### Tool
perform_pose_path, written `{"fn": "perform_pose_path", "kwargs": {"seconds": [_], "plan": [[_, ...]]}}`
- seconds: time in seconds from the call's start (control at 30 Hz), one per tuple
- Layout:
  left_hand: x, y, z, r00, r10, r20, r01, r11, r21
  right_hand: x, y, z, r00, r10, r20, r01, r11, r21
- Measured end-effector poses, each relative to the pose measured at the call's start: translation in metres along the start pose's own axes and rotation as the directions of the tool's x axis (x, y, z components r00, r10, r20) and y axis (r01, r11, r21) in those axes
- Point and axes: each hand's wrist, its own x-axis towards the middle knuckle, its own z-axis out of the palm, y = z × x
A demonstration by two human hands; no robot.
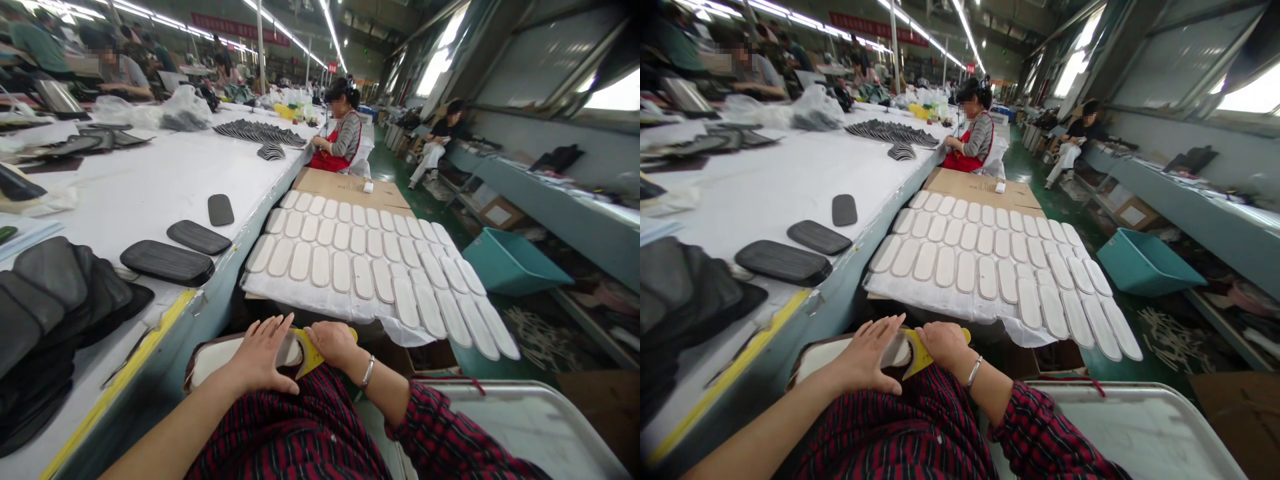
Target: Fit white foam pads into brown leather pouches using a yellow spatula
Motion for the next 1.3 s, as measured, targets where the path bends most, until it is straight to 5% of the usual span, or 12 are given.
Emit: {"fn": "perform_pose_path", "kwargs": {"seconds": [0.17, 0.37, 1.3], "plan": [[0.003, 0.006, 0.014, 0.994, -0.037, -0.102, 0.043, 0.997, 0.057, -0.003, -0.008, 0.003, 0.995, 0.094, -0.038, -0.095, 0.995, -0.012], [0.006, 0.001, 0.011, 0.990, -0.035, -0.135, 0.038, 0.999, 0.020, -0.003, -0.013, 0.006, 0.987, 0.158, -0.035, -0.159, 0.987, -0.018], [0.013, -0.008, -0.003, 0.996, -0.049, -0.074, 0.044, 0.996, -0.073, 0.016, -0.017, 0.009, 0.997, 0.068, -0.025, -0.070, 0.995, -0.074]]}}
